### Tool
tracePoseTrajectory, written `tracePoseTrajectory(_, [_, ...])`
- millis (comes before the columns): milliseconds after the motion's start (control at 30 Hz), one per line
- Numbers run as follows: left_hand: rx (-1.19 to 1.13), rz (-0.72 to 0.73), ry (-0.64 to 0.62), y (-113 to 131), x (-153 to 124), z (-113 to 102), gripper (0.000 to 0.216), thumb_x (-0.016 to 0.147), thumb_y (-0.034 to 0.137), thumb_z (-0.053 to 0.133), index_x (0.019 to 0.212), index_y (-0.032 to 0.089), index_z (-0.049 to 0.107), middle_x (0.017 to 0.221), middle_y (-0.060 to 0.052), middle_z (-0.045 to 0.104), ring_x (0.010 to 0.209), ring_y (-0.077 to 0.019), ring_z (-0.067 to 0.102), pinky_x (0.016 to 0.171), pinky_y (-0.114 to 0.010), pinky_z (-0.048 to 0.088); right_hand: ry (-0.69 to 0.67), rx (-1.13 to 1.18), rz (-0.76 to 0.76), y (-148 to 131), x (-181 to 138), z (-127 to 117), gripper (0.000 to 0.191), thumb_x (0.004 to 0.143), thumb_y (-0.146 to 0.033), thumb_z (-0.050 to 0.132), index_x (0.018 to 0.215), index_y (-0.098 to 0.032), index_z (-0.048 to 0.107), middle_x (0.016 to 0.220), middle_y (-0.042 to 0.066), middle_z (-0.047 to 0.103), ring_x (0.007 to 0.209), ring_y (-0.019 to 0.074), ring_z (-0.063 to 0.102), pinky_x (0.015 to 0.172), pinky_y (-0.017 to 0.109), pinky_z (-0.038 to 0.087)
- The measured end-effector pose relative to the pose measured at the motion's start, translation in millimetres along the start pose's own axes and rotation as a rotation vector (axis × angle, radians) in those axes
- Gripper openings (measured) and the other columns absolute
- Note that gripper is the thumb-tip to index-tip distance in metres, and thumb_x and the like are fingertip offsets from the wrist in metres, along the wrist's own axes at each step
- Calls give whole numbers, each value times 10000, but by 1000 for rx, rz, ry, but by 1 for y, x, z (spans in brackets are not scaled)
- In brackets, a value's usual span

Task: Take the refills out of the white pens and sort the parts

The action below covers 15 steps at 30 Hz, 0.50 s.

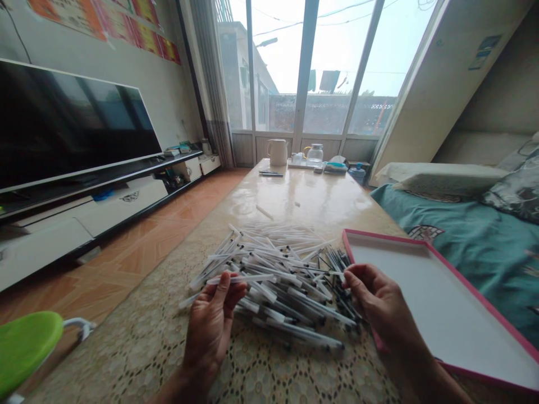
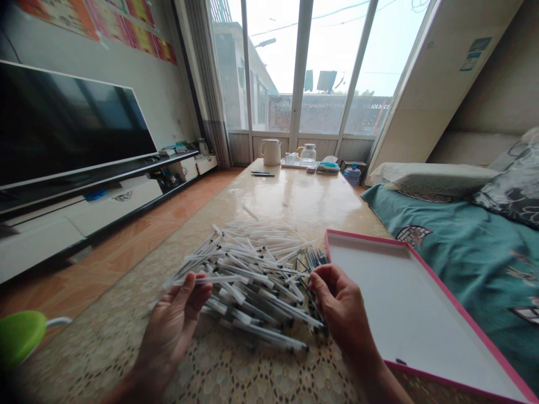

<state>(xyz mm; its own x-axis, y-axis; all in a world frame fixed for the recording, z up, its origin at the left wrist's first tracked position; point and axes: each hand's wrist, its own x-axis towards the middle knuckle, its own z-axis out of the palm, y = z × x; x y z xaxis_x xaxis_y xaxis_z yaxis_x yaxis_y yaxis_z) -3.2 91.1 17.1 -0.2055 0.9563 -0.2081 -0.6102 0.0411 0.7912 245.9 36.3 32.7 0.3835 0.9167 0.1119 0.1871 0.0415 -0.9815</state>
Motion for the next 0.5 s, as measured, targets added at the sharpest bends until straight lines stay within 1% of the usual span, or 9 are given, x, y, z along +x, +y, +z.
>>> tracePoseTrajectory(33, [2,4,-4,0,1,-1,259,535,259,800,718,141,660,649,4,700,552,-113,652,558,-194,549,107,-125,-67,-1,5,-8,296,768,-459,568,811,-168,533,645,-1,576,436,87,451,408,199,350])
tracePoseTrajectory(100, [29,-7,-45,-3,0,-1,236,565,258,784,729,139,662,669,3,701,567,-118,656,569,-202,550,313,-417,-234,0,15,-18,270,787,-437,538,793,-167,543,650,25,596,494,131,521,494,242,407])
tracePoseTrajectory(167, [76,-18,-112,-8,-5,0,217,599,262,765,745,136,666,689,1,702,581,-119,657,584,-204,547,430,-680,-404,7,21,-18,240,824,-395,485,783,-164,539,659,44,598,548,161,555,550,264,418])
tracePoseTrajectory(200, [107,-18,-150,-11,-7,1,211,616,262,755,758,134,668,692,-2,703,589,-121,658,593,-204,545,446,-779,-473,11,23,-17,230,848,-366,447,789,-161,535,673,54,597,570,168,562,559,265,415])
tracePoseTrajectory(267, [178,-18,-215,-16,-11,2,211,644,261,737,795,128,671,690,-14,706,610,-129,662,614,-208,539,410,-930,-543,19,25,-11,226,881,-311,386,840,-150,539,729,76,603,606,177,568,556,260,406])
tracePoseTrajectory(367, [236,-24,-261,-18,-16,3,231,660,260,726,839,126,668,692,-28,713,648,-142,667,648,-218,532,363,-1108,-534,25,23,-6,230,879,-298,407,963,-142,554,835,101,617,677,202,577,581,278,404])
tracePoseTrajectory(433, [252,-33,-273,-14,-18,4,235,665,261,723,850,128,664,692,-34,716,661,-138,667,662,-211,525,363,-1121,-559,25,20,-6,245,870,-317,432,977,-140,564,869,106,623,727,220,578,633,306,413])
tracePoseTrajectory(500, [290,-56,-307,-6,-18,9,239,667,254,721,860,127,661,684,-41,717,661,-131,666,657,-196,517,354,-1027,-603,24,17,-7,249,876,-323,419,942,-140,573,866,102,627,750,219,579,678,322,426])
